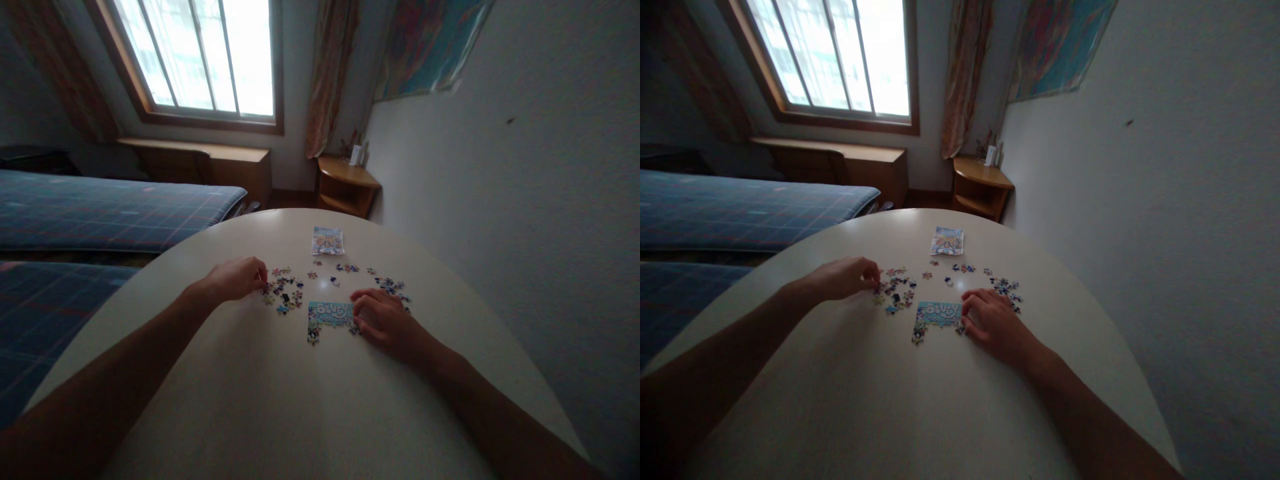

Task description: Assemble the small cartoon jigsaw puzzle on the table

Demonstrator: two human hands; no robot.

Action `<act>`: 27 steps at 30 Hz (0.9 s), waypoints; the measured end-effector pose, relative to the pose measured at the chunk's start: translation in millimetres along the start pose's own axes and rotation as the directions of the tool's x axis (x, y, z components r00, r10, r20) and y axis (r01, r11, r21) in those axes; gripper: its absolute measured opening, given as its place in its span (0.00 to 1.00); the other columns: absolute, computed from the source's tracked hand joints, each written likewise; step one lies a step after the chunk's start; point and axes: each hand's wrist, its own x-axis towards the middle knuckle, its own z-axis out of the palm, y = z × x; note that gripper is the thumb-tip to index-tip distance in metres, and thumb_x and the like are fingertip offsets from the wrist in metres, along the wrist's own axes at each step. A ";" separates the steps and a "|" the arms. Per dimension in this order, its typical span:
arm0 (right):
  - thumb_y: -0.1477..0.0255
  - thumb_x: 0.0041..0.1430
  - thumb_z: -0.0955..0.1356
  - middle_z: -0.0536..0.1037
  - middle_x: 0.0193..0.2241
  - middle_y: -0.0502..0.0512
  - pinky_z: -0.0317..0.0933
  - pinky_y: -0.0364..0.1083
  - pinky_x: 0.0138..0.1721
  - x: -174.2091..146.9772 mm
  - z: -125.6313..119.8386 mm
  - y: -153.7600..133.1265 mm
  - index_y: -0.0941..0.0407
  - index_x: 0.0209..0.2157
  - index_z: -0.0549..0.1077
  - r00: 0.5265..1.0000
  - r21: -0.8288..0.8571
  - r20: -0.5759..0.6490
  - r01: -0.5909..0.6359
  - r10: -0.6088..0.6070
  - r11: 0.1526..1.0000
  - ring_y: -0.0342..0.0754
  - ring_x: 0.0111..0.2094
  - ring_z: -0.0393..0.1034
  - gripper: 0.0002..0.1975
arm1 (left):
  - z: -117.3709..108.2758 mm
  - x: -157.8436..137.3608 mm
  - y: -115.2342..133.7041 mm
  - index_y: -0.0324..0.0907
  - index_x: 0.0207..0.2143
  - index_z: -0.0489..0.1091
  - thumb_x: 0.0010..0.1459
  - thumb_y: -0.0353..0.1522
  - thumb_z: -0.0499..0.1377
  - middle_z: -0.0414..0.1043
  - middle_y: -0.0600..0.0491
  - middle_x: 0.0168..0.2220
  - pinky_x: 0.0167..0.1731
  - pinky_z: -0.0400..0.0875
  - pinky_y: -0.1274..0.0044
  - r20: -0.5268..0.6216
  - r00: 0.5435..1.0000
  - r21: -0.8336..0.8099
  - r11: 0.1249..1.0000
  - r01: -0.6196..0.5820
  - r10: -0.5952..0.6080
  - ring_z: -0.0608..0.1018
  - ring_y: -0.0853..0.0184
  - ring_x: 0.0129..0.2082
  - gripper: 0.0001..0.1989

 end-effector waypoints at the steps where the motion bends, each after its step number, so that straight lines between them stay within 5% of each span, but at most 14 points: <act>1: 0.74 0.59 0.66 0.75 0.49 0.58 0.57 0.57 0.52 0.0 -0.1 0.1 0.53 0.37 0.69 1.000 -0.001 -0.003 0.005 -0.005 1.000 0.55 0.52 0.67 0.03 | 0.4 0.1 -0.5 0.45 0.36 0.76 0.55 0.34 0.58 0.78 0.50 0.38 0.32 0.64 0.77 0.000 1.000 0.002 1.000 -0.002 0.002 0.77 0.63 0.36 0.09; 27: 0.75 0.59 0.66 0.74 0.49 0.58 0.55 0.58 0.53 -0.1 -0.6 -1.1 0.53 0.36 0.69 1.000 0.013 0.013 -0.015 0.014 1.000 0.55 0.53 0.66 0.04 | 4.3 11.1 -18.5 0.44 0.39 0.77 0.57 0.37 0.55 0.79 0.50 0.40 0.34 0.66 0.78 -0.035 0.999 -0.092 0.996 -0.017 0.014 0.78 0.64 0.36 0.13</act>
